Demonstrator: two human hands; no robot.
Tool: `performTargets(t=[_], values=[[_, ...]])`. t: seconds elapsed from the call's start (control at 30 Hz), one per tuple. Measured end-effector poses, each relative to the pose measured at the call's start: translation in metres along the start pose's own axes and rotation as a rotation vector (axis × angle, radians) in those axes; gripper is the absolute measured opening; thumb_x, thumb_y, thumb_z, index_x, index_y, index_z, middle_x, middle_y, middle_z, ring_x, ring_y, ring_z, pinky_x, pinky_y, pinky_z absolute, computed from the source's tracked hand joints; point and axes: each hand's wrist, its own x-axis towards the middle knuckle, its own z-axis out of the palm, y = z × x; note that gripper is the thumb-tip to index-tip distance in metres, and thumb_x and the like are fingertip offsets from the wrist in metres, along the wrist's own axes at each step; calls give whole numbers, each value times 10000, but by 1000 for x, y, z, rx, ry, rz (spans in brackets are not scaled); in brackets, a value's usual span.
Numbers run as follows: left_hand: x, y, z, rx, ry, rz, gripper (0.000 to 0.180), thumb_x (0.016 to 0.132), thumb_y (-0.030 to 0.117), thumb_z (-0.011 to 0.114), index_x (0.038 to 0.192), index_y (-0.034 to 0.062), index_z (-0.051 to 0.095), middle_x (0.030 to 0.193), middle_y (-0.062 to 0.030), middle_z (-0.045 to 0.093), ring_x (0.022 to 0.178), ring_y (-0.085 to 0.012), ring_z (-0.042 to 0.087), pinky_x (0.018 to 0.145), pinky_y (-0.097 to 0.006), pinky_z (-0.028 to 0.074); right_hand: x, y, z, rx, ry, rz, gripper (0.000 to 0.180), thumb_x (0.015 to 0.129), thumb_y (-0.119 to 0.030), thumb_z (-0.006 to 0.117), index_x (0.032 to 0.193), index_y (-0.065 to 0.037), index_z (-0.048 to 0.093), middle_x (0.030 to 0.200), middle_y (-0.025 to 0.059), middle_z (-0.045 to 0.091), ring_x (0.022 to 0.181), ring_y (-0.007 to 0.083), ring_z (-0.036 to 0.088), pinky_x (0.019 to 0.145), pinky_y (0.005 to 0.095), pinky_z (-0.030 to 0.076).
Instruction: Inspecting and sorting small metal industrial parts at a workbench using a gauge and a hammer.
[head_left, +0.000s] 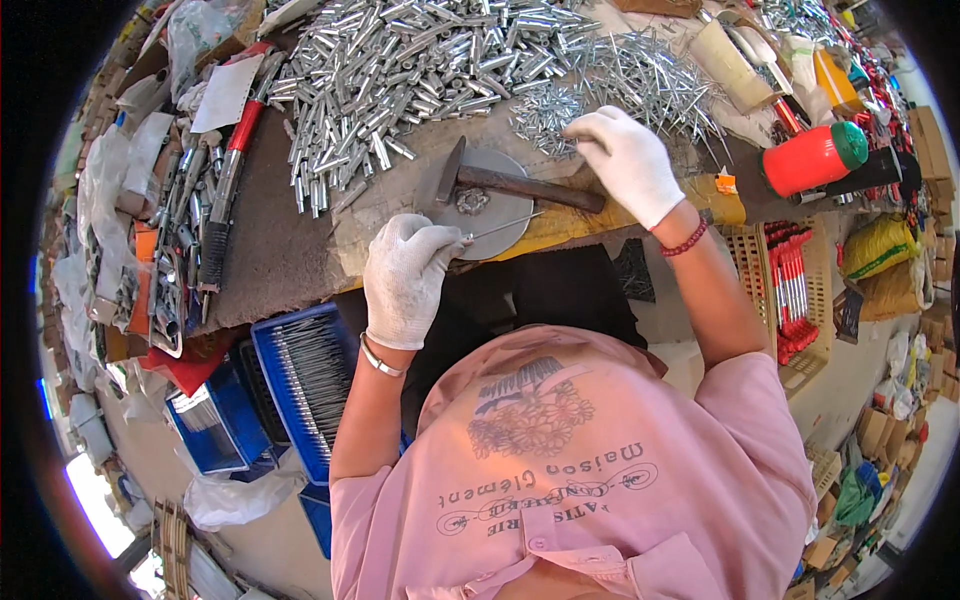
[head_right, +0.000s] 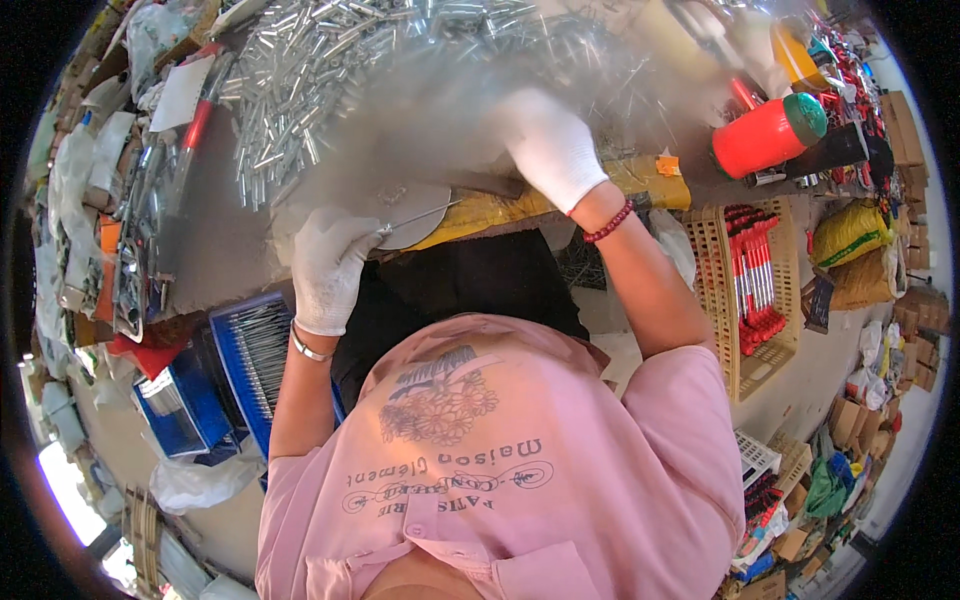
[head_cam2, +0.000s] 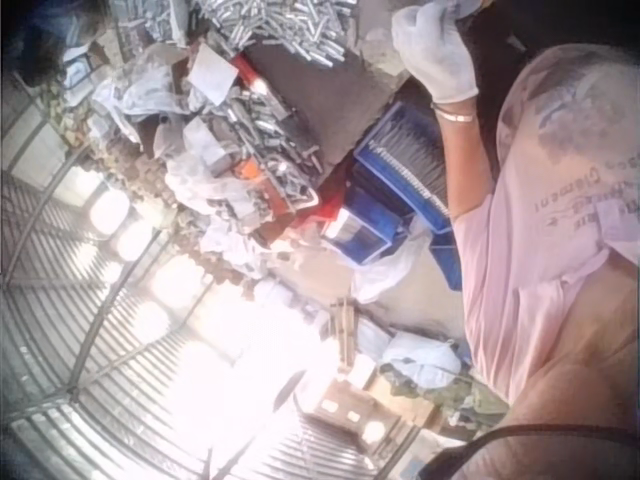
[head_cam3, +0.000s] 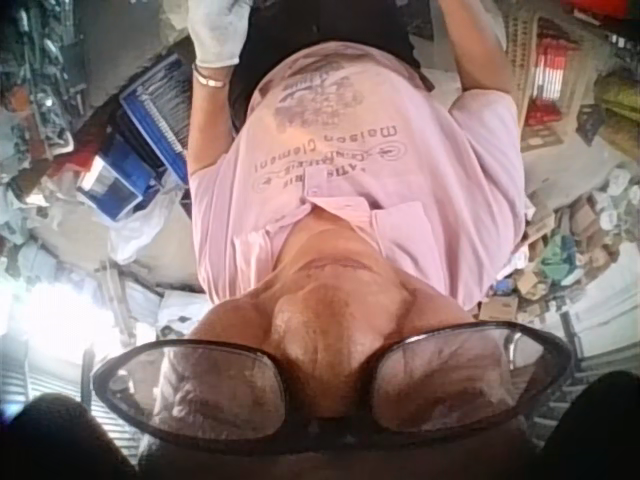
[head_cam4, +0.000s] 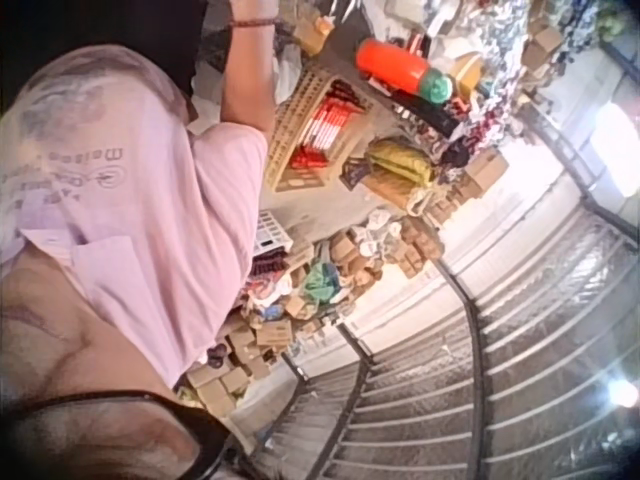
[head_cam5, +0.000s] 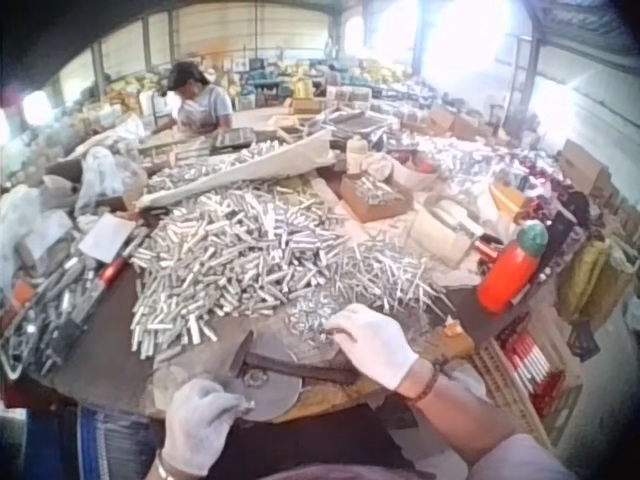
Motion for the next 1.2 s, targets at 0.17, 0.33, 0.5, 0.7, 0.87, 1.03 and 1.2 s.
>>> performTargets(t=[0.17, 0.33, 0.5, 0.7, 0.87, 1.03, 1.2], values=[[1, -1, 0, -31, 13, 19, 155, 815, 108, 857, 946, 126, 776, 915, -95, 666, 881, -333, 674, 759, -433, 542, -6, 2, -15, 20, 4, 63, 139, 962, -109, 719, 1088, -113, 776, 1043, 88, 716, 947, 304, 739, 833, 385, 587], [1, 0, 0, -43, 1, 9, 173, 799, 79, 860, 944, 119, 774, 914, -97, 666, 875, -335, 669, 755, -430, 539, -8, -13, -16, -38, -43, -52, 67, 922, -141, 760, 985, -118, 767, 962, 60, 710, 864, 288, 732, 771, 381, 594], [0, 0, 1, -46, 33, 12, 178, 804, 78, 859, 953, 119, 770, 915, -95, 666, 873, -334, 667, 754, -426, 538, -4, -15, -11, -130, -73, -33, 50, 916, -170, 758, 947, -130, 762, 937, 56, 702, 862, 283, 733, 762, 390, 598], [-1, -1, 1, -47, 39, 18, 153, 816, 88, 854, 940, 117, 770, 912, -92, 665, 871, -329, 669, 756, -423, 539, -1, -13, -9, -119, -91, 33, 55, 924, -165, 742, 964, -139, 770, 958, 61, 706, 863, 290, 735, 761, 395, 591], [-2, -2, 2, -45, 22, -3, 139, 820, 105, 854, 934, 119, 775, 899, -85, 662, 868, -324, 670, 754, -422, 537, -1, -9, -7, -73, -97, 41, 85, 949, -149, 718, 1010, -138, 776, 983, 68, 705, 887, 283, 736, 780, 374, 591], [0, -1, 1, -48, 16, -3, 134, 827, 116, 852, 940, 121, 780, 889, -82, 659, 869, -323, 669, 754, -424, 537, 2, -8, -12, -108, -105, -79, 79, 949, -145, 716, 1009, -142, 768, 992, 54, 707, 911, 280, 733, 792, 377, 596], [1, -1, 0, -45, 20, 16, 138, 826, 117, 854, 943, 119, 780, 881, -78, 657, 873, -322, 670, 759, -427, 539, 1, -5, -20, -120, -174, -88, 81, 952, -143, 708, 1009, -147, 765, 1002, 46, 705, 918, 283, 731, 797, 384, 598]])
